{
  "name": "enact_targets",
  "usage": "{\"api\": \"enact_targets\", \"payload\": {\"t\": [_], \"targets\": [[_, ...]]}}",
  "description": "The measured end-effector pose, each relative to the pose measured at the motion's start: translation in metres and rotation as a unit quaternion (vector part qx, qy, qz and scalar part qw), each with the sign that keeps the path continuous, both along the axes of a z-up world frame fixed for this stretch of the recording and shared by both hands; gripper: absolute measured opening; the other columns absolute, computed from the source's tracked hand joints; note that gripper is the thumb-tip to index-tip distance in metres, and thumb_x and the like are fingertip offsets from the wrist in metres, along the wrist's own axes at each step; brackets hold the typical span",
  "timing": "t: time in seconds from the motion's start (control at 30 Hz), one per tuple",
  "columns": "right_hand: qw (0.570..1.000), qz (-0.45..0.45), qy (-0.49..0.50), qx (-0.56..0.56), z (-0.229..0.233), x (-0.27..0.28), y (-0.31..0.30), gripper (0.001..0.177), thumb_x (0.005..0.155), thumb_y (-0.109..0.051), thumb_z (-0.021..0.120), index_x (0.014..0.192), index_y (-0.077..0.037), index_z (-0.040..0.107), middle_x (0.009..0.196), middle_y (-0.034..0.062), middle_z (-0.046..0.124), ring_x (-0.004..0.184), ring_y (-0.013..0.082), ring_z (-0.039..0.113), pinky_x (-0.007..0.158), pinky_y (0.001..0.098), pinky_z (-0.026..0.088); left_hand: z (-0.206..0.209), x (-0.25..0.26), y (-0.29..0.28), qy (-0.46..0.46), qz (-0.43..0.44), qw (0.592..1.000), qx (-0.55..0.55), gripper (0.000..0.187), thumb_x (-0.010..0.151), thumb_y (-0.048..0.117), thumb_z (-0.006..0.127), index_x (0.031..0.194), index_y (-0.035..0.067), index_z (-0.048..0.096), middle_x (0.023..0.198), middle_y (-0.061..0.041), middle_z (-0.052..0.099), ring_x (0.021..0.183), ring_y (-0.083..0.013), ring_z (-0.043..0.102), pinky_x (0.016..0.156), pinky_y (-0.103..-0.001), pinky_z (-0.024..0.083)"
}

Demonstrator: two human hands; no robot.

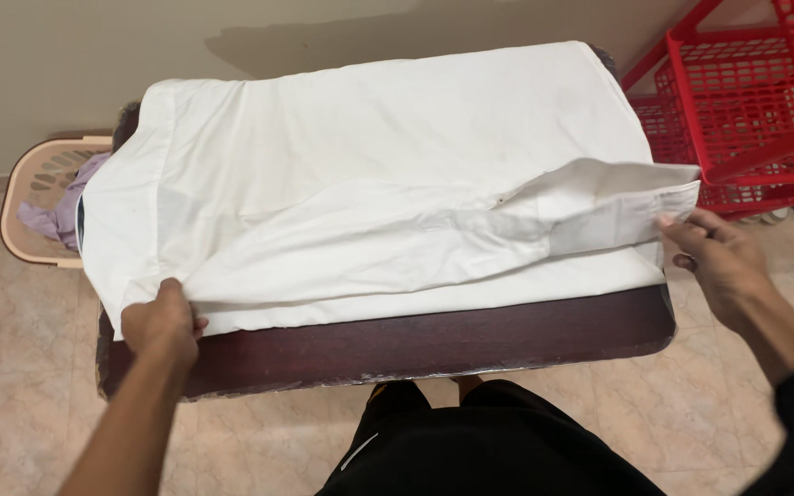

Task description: The person folds a white long-sleeved shirt on a table, smoothing the fabric, aligning the sleeves, and folding it into a compact rectangle. The folded shirt is then placed on a stack of other folded clothes.

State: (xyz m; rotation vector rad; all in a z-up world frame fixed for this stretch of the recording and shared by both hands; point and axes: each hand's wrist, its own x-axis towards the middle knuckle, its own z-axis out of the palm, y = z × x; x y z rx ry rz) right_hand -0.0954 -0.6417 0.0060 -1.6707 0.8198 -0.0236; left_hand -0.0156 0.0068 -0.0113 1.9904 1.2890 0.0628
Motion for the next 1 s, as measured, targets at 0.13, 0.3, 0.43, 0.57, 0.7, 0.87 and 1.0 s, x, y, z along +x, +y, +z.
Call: {"api": "enact_targets", "payload": {"t": [0.13,0.3,0.43,0.57,0.7,0.87,1.0], "targets": [[0.995,-0.006,-0.054,-0.081,-0.01,-0.004,0.012,0.036,0.094,-0.02,0.08,0.127,-0.006,0.073,0.08,-0.0119,0.041,0.072,0.002,0.041,0.064,0.0227,0.035,0.021,-0.017,-0.051,-0.112,-0.088,0.96,0.24,0.037,0.099,0.022,0.072,0.12,-0.003,0.054,0.105,-0.017,0.065,0.091,-0.0323,0.066,0.084,-0.047,0.053],[0.983,-0.055,-0.164,-0.06,-0.006,0.001,0.038,0.037,0.093,-0.014,0.083,0.125,0.0,0.07,0.079,-0.0138,0.044,0.068,-0.002,0.042,0.057,0.0173,0.034,0.041,0.008,-0.199,-0.3,-0.347,0.885,-0.078,0.034,0.091,0.007,0.064,0.124,0.007,0.054,0.119,-0.007,0.057,0.105,-0.0176,0.058,0.08,-0.038,0.053],[0.975,-0.153,-0.156,-0.042,-0.004,0.003,0.049,0.036,0.085,-0.01,0.084,0.117,-0.003,0.067,0.073,-0.0123,0.048,0.057,0.0008,0.044,0.047,0.0214,0.032,0.049,0.046,-0.295,-0.292,-0.684,0.667,0.049,0.02,0.098,0.017,0.07,0.117,0.014,0.066,0.113,-0.005,0.068,0.115,-0.0231,0.062,0.101,-0.041,0.051],[0.982,-0.1,-0.158,-0.024,-0.004,-0.006,0.042,0.024,0.089,-0.011,0.083,0.109,-0.004,0.071,0.078,-0.0117,0.046,0.063,0.0008,0.041,0.052,0.0209,0.031,0.05,0.085,-0.351,-0.167,-0.752,0.638,-0.027,0.04,0.091,0.03,0.072,0.128,0.015,0.066,0.126,-0.005,0.069,0.117,-0.026,0.061,0.101,-0.042,0.05],[0.985,-0.081,-0.15,-0.031,-0.004,-0.012,0.027,0.018,0.091,-0.016,0.082,0.102,-0.009,0.069,0.079,-0.0124,0.044,0.069,0.0001,0.044,0.059,0.0208,0.037,0.04,0.11,-0.398,-0.128,-0.784,0.604,-0.069,0.067,0.079,0.04,0.08,0.138,0.015,0.059,0.133,-0.009,0.063,0.124,-0.0308,0.056,0.102,-0.044,0.046],[0.986,-0.07,-0.151,-0.003,-0.005,-0.014,0.016,0.018,0.09,-0.022,0.082,0.098,-0.013,0.069,0.078,-0.013,0.046,0.07,0.0008,0.045,0.061,0.022,0.037,0.024,0.117,-0.441,-0.06,-0.714,0.667,-0.205,0.048,0.097,0.052,0.062,0.118,0.013,0.078,0.127,-0.017,0.071,0.121,-0.0287,0.067,0.107,-0.041,0.049],[0.99,-0.073,-0.12,0.002,-0.005,-0.013,0.013,0.018,0.089,-0.026,0.081,0.097,-0.014,0.07,0.076,-0.0128,0.045,0.07,0.0008,0.044,0.061,0.0225,0.037,0.03,0.116,-0.45,-0.066,-0.741,0.637,-0.201,0.046,0.092,0.051,0.068,0.111,0.012,0.08,0.116,-0.018,0.076,0.11,-0.028,0.074,0.1,-0.04,0.054]]}}
